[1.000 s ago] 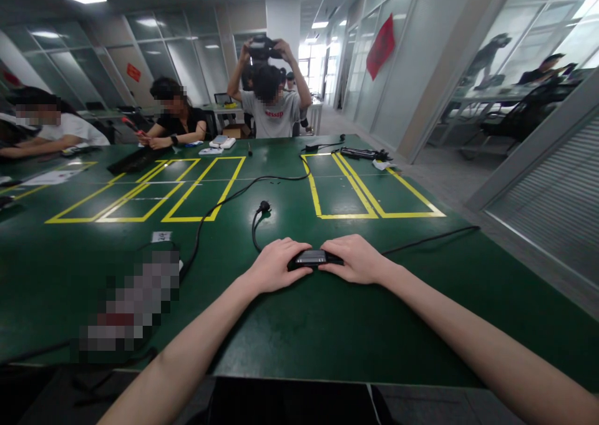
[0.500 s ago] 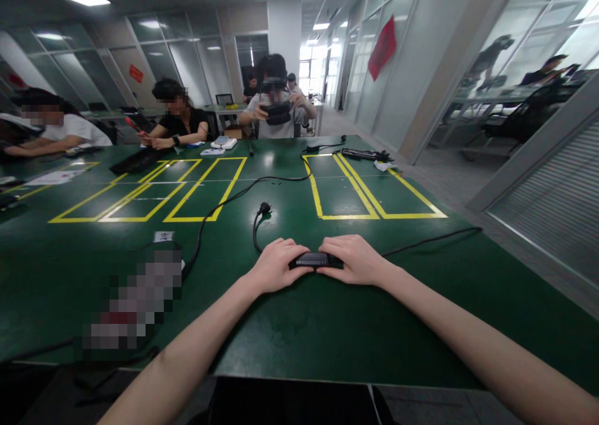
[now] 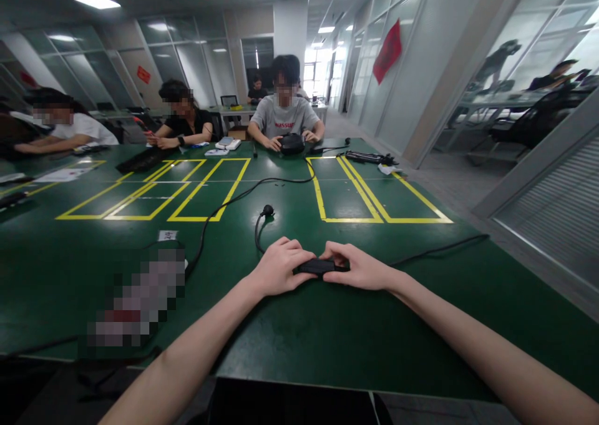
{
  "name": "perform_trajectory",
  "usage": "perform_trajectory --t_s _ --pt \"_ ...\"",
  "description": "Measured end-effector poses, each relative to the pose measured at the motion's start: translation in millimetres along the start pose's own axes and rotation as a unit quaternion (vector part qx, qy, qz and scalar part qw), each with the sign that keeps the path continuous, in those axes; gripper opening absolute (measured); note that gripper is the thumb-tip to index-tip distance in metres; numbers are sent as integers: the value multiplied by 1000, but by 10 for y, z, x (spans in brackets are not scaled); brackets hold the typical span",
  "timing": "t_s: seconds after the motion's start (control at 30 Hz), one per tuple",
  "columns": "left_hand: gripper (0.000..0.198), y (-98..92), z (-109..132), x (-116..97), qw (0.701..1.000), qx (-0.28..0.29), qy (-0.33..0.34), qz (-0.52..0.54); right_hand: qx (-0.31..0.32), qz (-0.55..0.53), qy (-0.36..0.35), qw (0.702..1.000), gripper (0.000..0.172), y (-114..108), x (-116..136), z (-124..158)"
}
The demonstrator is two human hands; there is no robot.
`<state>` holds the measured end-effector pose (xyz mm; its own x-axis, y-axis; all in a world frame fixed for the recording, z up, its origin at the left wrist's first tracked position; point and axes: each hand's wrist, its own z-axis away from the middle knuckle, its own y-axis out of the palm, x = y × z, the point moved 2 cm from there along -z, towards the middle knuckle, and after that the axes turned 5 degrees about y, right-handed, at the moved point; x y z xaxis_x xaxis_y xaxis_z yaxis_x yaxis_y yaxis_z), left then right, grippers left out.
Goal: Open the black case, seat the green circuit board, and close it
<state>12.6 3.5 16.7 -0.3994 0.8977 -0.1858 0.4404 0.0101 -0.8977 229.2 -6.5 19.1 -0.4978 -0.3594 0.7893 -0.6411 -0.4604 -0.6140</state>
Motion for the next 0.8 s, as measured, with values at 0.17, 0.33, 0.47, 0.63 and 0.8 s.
perform_trajectory --t_s 0.17,0.33,0.47,0.63,0.8 --pt "34 45 -1 -29 1000 13 7 -19 76 -178 62 979 48 80 -73 -46" --pt "56 -13 -3 -9 998 -54 -20 -39 17 -238 65 969 49 -44 -174 -86" --pt "62 0 31 28 998 -53 -20 -37 -201 -284 97 932 55 -441 -405 -60" --pt "49 125 55 57 998 32 -41 40 -523 -229 93 816 63 -1003 -820 127" --pt "41 144 41 46 996 46 -58 58 -637 6 199 745 47 -1304 -1114 400"
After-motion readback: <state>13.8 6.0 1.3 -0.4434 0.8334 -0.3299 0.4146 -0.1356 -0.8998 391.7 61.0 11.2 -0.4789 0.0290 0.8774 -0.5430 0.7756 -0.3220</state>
